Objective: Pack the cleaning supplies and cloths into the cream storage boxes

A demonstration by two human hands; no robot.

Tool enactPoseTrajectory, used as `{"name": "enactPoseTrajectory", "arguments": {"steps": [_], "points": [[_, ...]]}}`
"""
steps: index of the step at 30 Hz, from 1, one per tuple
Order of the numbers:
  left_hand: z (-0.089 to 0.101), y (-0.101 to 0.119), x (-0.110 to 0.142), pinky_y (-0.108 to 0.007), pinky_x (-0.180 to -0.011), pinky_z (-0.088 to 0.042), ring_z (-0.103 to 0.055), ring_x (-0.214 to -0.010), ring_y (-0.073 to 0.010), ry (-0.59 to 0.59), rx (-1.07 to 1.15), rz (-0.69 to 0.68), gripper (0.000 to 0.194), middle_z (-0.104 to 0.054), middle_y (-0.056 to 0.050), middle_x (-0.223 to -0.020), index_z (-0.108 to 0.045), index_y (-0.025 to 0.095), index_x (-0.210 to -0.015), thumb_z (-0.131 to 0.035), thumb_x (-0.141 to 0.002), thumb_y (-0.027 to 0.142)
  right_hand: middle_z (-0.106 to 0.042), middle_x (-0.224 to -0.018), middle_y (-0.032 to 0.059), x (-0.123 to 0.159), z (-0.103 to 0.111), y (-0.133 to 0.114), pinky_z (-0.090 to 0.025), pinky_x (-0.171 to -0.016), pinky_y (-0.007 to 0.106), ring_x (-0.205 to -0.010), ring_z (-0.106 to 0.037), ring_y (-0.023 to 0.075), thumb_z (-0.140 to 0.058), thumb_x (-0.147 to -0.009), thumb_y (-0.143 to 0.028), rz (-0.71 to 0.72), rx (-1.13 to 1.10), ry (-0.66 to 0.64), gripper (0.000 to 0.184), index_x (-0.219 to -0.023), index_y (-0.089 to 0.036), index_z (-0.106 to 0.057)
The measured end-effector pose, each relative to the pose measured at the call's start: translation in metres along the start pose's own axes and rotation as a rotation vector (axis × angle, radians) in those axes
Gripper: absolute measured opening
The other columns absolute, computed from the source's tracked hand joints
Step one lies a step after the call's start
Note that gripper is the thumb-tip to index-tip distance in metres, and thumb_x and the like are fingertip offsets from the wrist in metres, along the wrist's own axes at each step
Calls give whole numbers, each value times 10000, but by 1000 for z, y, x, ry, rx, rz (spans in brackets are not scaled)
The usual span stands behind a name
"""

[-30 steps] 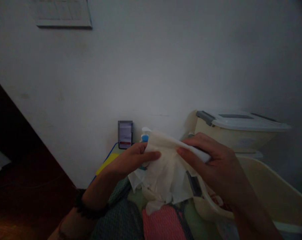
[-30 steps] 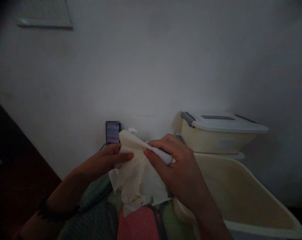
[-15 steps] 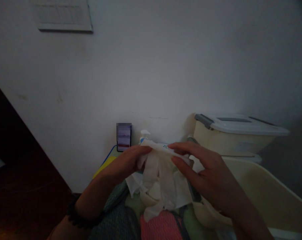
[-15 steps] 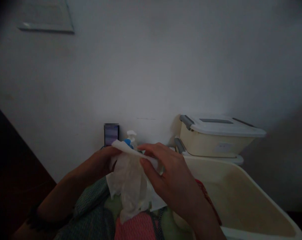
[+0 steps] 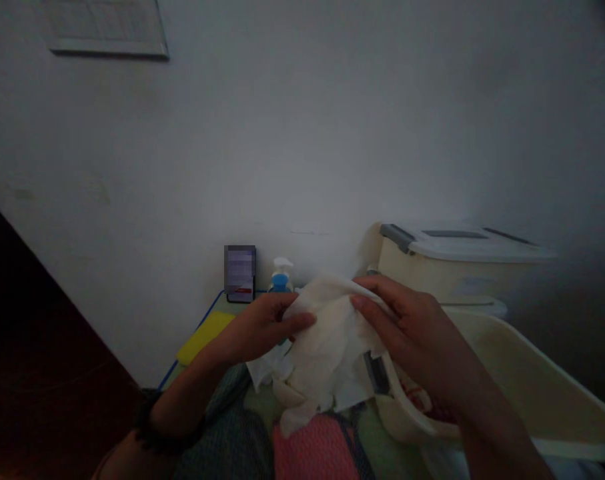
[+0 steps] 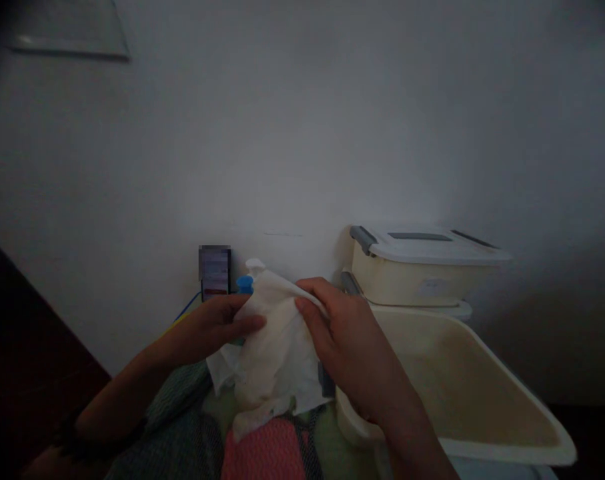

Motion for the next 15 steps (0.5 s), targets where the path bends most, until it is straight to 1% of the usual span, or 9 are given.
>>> {"name": "enactPoseTrajectory", "arguments": {"steps": [4, 6, 8, 11, 13, 15], "points": [[3, 3, -1, -227, -580, -457, -576, -636, -120, 105, -34, -8, 239, -608, 3, -702, -578, 155, -774, -559, -820, 389, -680, -774, -19, 2, 14, 3, -433, -544, 196, -633, -605, 108, -494, -892, -249, -1, -21, 79, 177, -977, -211, -645], [3, 4, -1, -227, -585, -455, -569, -612, -110, 123, -76, -7, 246, -601, 7, -669, -564, 157, -740, -531, -836, 381, -668, -731, -16, 3, 24, 8, -426, -503, 199, -584, -592, 109, -501, -886, -267, -21, 4, 135, 181, -973, -205, -647], [0, 5, -1, -233, -600, -460, -572, -616, -112, 93, -123, -3, 245, -609, 1, -671, -565, 156, -752, -505, -849, 373, -653, -695, -15, 5, 39, 13, -408, -464, 205, -537, -569, 110, -518, -873, -280, -22, 76, 214, 178, -965, -201, -648], [-8, 3, -2, -242, -626, -462, -579, -651, -121, 15, -233, 0, 244, -632, -11, -724, -583, 158, -804, -476, -863, 368, -641, -681, -11, 8, 65, 17, -408, -470, 220, -524, -554, 115, -545, -851, -298, -2, 204, 324, 171, -937, -197, -653], [-13, 1, -4, -250, -641, -453, -580, -676, -130, -16, -340, 13, 247, -643, -17, -761, -600, 164, -824, -473, -864, 371, -640, -678, -10, 10, 80, 20, -414, -477, 227, -521, -556, 117, -540, -850, -314, -8, 237, 342, 181, -924, -197, -657], [-17, -1, -5, -263, -666, -449, -588, -713, -145, -41, -423, 29, 255, -656, -26, -803, -616, 169, -847, -467, -864, 375, -645, -678, -7, 12, 91, 27, -409, -462, 227, -520, -560, 121, -527, -851, -316, -42, 255, 316, 191, -922, -197, -659]]}}
Point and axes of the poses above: each hand's wrist, its own x-axis away from the middle knuckle, its own z-axis out of the back of the hand, y = z × x, the point moved 6 cm from there along -x, towards the middle knuckle
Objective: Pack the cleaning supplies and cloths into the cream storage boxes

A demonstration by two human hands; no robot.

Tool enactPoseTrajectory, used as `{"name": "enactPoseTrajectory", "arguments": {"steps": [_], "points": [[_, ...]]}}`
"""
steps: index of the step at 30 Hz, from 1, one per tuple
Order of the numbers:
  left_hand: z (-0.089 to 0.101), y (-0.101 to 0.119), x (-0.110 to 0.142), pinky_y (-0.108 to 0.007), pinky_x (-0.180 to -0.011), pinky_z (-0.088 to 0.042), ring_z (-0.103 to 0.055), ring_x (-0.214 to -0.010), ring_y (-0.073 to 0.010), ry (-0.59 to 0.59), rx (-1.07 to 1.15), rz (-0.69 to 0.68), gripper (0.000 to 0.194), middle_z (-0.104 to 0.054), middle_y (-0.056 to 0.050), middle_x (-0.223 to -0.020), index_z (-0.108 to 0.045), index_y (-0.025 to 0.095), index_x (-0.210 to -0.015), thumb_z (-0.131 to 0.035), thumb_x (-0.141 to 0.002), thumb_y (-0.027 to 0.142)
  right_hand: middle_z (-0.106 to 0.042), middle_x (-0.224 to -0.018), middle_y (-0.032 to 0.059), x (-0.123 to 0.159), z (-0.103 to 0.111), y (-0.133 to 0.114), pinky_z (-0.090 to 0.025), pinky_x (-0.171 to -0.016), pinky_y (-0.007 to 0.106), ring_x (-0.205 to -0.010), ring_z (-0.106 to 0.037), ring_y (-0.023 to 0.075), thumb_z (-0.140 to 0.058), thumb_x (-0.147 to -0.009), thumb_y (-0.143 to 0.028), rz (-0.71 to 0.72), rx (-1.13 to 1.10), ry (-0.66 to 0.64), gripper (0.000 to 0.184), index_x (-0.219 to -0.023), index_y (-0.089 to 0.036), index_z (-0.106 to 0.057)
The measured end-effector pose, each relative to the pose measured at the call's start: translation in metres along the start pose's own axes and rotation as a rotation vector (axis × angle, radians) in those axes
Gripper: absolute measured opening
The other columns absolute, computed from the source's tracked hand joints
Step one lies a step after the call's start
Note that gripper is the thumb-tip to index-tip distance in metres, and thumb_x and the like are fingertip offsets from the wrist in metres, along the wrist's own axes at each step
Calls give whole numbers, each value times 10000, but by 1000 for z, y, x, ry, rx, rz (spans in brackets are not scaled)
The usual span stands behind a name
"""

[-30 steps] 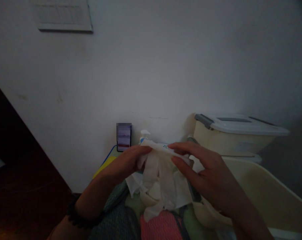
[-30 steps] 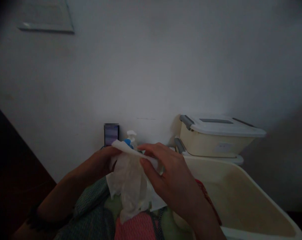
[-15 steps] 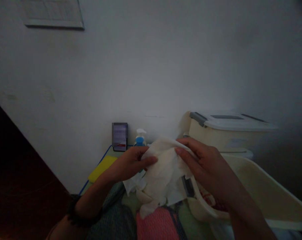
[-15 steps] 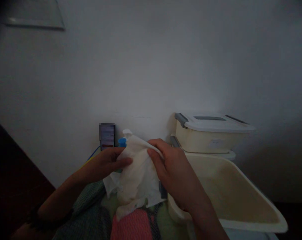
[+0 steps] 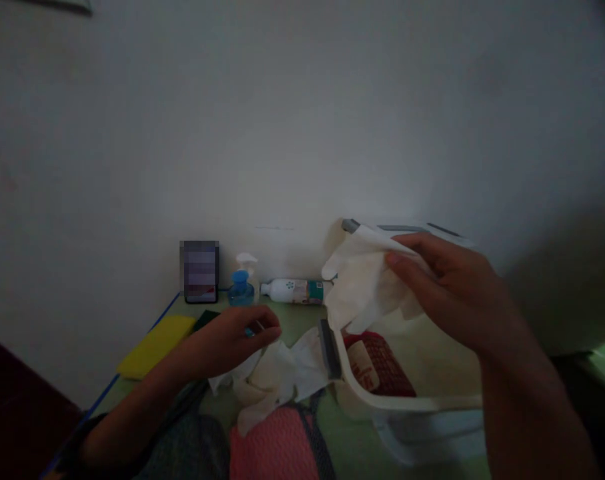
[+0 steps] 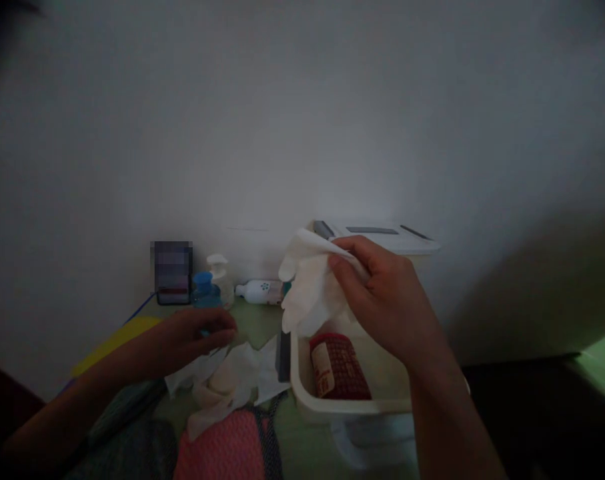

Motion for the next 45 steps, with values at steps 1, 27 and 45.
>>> {"name": "enactPoseTrajectory", "arguments": {"steps": [1, 27, 45], "points": [[-2, 0, 0, -271, -681, -449, -594, -734, -153, -17, -25, 4, 263, -661, -33, -822, -621, 170, -856, -461, -866, 379, -649, -680, -4, 0, 3, 5, -405, -453, 226, -522, -563, 124, -522, -848, -311, -18, 15, -22, 191, -920, -198, -659], [-46, -15, 7, -342, -868, -428, -533, -1098, -287, -325, -255, 64, 623, -549, -124, -1230, -550, 162, -1165, -746, -596, 320, -713, -814, 65, 69, -49, 112, -443, -666, 293, -761, -652, 208, -570, -725, -175, -170, 474, -900, 150, -790, -191, -703], [36, -7, 12, -246, -666, -453, -585, -773, -155, 144, 117, -96, 242, -629, -24, -845, -596, 175, -945, -537, -833, 381, -708, -970, 67, 29, -74, -11, -486, -744, 334, -871, -646, 216, -492, -861, -324, 41, 135, -550, 259, -1002, -199, -669]]}}
Point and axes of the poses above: each hand's wrist, its own x-axis away from the middle knuckle, its own z-axis out of the back of the hand, y = z × x, the point moved 6 cm from there along -x, towards the middle knuckle
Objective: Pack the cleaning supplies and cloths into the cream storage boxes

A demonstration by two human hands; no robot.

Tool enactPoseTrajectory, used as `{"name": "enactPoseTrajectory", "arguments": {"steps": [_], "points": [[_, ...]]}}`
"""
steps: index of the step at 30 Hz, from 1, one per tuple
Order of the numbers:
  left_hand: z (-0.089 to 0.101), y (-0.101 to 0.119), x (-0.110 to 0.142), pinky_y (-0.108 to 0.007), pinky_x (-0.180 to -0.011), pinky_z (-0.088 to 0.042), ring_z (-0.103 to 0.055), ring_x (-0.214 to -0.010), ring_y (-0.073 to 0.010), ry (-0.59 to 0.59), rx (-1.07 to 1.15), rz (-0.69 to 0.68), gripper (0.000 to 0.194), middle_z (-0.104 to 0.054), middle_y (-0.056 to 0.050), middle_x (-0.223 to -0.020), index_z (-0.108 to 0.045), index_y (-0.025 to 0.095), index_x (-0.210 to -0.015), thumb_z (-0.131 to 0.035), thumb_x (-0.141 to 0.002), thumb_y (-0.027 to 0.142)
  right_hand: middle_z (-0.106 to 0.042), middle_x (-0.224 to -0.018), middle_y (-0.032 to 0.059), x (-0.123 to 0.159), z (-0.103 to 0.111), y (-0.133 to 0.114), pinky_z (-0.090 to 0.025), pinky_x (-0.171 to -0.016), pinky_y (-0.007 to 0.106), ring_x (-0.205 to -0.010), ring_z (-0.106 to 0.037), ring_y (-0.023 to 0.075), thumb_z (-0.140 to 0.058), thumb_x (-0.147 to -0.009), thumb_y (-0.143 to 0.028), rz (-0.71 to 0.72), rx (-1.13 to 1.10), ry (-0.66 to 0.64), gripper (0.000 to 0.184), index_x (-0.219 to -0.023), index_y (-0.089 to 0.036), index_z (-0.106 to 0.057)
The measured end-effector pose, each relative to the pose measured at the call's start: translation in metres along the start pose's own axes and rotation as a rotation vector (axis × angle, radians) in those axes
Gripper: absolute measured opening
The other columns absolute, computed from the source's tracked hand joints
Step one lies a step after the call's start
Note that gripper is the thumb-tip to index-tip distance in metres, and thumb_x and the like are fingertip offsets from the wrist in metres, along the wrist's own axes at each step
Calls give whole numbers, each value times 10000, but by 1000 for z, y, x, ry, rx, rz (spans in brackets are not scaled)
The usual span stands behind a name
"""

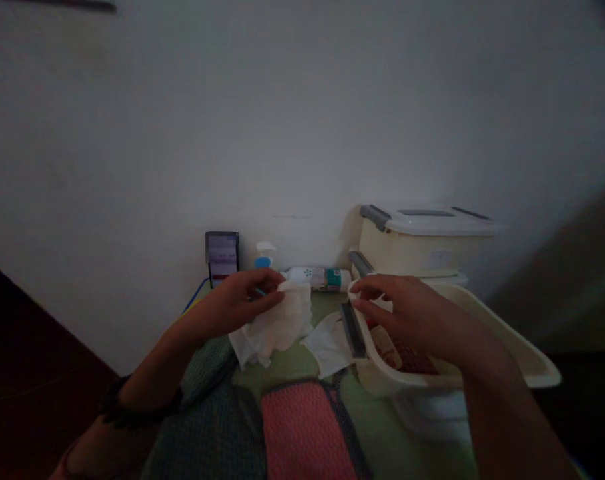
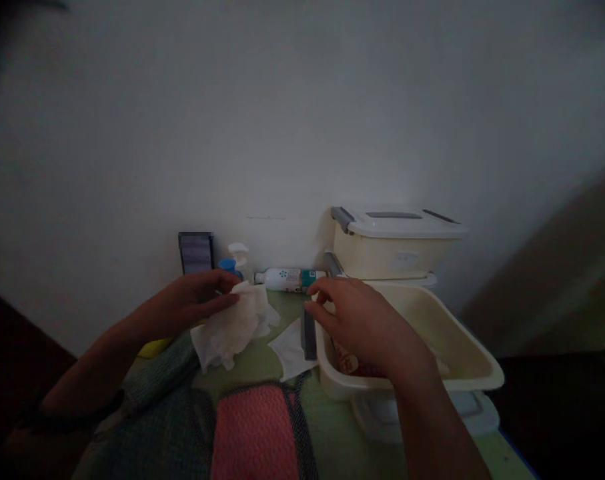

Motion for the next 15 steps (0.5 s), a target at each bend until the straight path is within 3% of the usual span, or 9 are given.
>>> {"name": "enactPoseTrajectory", "arguments": {"steps": [3, 8, 12, 15], "points": [[8, 2, 3, -241, -659, -453, -569, -757, -143, 66, 210, -1, 217, -607, -17, -829, -574, 168, -932, -584, -807, 344, -685, -1044, 78, -5, -3, -18, -477, -838, 387, -957, -623, 227, -512, -861, -315, 60, 2, 80, 269, -1061, -192, -644], [13, 10, 6, -200, -634, -437, -546, -712, -99, 114, 520, -38, 133, -576, 19, -800, -526, 175, -858, -610, -786, 248, -568, -1268, 82, -8, -17, -43, -417, -980, 444, -1176, -512, 243, -556, -843, -350, 220, -40, 46, 451, -1271, -222, -499], [17, 16, 8, -198, -596, -434, -549, -666, -99, 119, 666, -41, 139, -593, 24, -775, -527, 184, -828, -629, -737, 204, -473, -1376, 69, -10, -23, -41, -369, -1035, 449, -1267, -422, 235, -567, -831, -382, 216, -42, 61, 600, -1373, -237, -354], [15, 16, 10, -204, -561, -436, -556, -623, -106, 69, 765, -6, 156, -600, 31, -729, -529, 193, -811, -636, -697, 185, -468, -1382, 49, -13, -26, -40, -349, -1050, 440, -1270, -413, 223, -548, -843, -420, 222, -59, 30, 521, -1316, -250, -414]]}}
Point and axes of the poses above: each hand's wrist, its own x-axis away from the middle knuckle, its own z-axis out of the back of the hand, y = z × x, the point moved 6 cm from there along -x, towards the middle knuckle
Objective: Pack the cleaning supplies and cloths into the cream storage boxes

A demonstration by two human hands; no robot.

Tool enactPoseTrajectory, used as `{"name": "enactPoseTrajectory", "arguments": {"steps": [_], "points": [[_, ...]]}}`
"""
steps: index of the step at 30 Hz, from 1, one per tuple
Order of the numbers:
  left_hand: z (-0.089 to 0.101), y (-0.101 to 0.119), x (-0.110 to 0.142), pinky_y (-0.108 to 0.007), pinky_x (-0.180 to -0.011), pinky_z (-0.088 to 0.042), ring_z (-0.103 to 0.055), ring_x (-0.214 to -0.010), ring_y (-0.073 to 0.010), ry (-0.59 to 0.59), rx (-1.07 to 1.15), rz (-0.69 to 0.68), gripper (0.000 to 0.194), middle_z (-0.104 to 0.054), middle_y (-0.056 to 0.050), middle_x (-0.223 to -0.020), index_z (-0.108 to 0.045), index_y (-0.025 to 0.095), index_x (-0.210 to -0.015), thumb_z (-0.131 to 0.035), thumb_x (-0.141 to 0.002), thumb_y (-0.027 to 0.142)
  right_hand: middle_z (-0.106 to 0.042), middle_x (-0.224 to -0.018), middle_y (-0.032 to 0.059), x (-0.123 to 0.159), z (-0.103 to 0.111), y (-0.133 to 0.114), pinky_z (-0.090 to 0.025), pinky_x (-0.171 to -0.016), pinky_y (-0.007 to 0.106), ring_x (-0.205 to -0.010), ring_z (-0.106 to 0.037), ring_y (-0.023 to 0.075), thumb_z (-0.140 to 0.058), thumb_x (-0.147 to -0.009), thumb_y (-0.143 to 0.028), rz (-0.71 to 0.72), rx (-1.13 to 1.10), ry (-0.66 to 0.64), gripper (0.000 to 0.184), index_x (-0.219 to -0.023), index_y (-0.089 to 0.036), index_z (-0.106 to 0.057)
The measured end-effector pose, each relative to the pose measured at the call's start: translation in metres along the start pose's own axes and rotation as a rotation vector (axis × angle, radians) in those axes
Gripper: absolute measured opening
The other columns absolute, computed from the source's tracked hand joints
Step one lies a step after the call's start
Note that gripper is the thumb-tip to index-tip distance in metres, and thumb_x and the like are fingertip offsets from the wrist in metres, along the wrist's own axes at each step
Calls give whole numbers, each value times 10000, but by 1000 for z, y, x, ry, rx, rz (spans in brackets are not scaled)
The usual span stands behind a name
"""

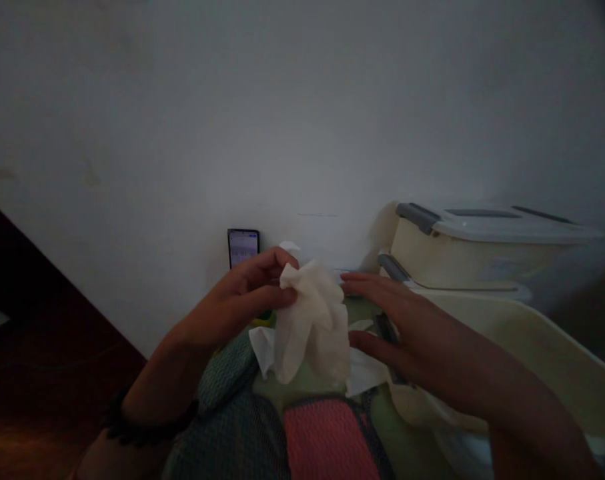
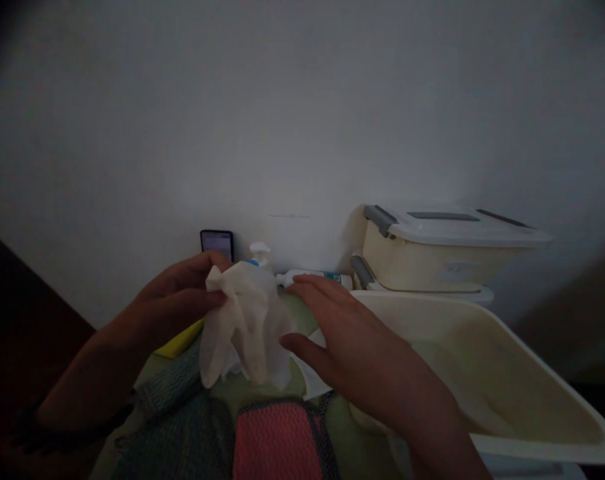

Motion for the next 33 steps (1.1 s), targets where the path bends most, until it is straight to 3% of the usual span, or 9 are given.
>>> {"name": "enactPoseTrajectory", "arguments": {"steps": [4, 6, 13, 17, 20, 23, 28, 31, 33], "points": [[-2, -2, 0, -185, -514, -435, -551, -574, -93, -43, 120, 20, 168, -590, 47, -671, -518, 198, -772, -652, -674, 170, -597, -1189, -3, -4, -4, -7, -428, -952, 358, -1126, -527, 175, -520, -878, -329, 11, -105, -90, 233, -1103, -280, -551], [-2, -1, 0, -173, -500, -439, -551, -558, -84, -24, 127, -2, 179, -585, 55, -659, -510, 199, -763, -657, -670, 158, -624, -1103, -17, -4, -4, -11, -450, -894, 331, -1047, -564, 163, -503, -887, -305, -14, -167, -109, 189, -1068, -292, -554], [-1, 5, 1, -150, -471, -454, -552, -516, -73, 95, 47, -107, 223, -589, 66, -641, -482, 205, -772, -679, -678, 157, -641, -1085, -17, 3, -5, -13, -478, -741, 309, -925, -615, 208, -686, -693, -519, -174, -341, -197, 497, -1120, -322, -525], [-10, 16, 3, -139, -518, -485, -571, -563, -63, 1, 106, -259, 241, -608, 61, -713, -504, 228, -860, -654, -736, 85, -650, -978, -3, 0, 2, -16, -448, -725, 286, -888, -600, 183, -562, -835, -430, -133, -321, -172, 216, -967, -262, -592], [-13, 21, 4, -169, -585, -520, -612, -668, -92, -24, 98, -303, 416, -625, 41, -843, -507, 287, -1049, -670, -734, 70, -634, -828, -10, -1, 13, -16, -427, -624, 256, -740, -585, 143, -465, -896, -343, -116, -286, -86, 167, -863, -239, -592], [-14, 21, 5, -171, -640, -515, -618, -736, -106, -16, 32, -247, 454, -635, 25, -879, -532, 296, -1122, -664, -746, 77, -566, -653, -41, 0, 23, -14, -381, -495, 222, -564, -522, 106, -456, -889, -305, -123, -358, 20, 171, -768, -234, -552], [-14, 8, 5, -180, -600, -482, -600, -684, -111, -82, -28, 16, 196, -642, 10, -795, -626, 208, -939, -687, -753, 229, -526, -615, -46, 2, 30, -5, -364, -444, 202, -544, -497, 105, -478, -882, -349, -229, -505, 185, 150, -784, -240, -507], [-14, 3, 5, -232, -551, -483, -601, -650, -152, -114, 69, 103, 405, -644, -35, -764, -623, 162, -893, -619, -741, 538, -579, -717, -28, 2, 33, -1, -399, -483, 198, -623, -538, 113, -518, -861, -336, -239, -486, 243, 103, -818, -243, -523], [-9, 2, 3, -209, -500, -457, -569, -581, -125, -46, 72, 95, 469, -620, -25, -700, -614, 147, -783, -565, -744, 612, -583, -726, -38, 2, 33, -1, -405, -485, 192, -614, -539, 106, -566, -828, -325, -204, -476, 196, 92, -799, -247, -526]]}}
Point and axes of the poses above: each hand's wrist, its own x-axis away from the middle knuckle, its own z-axis out of the back of the hand, y = z × x, the point moved 6 cm from there along -x, towards the middle knuckle
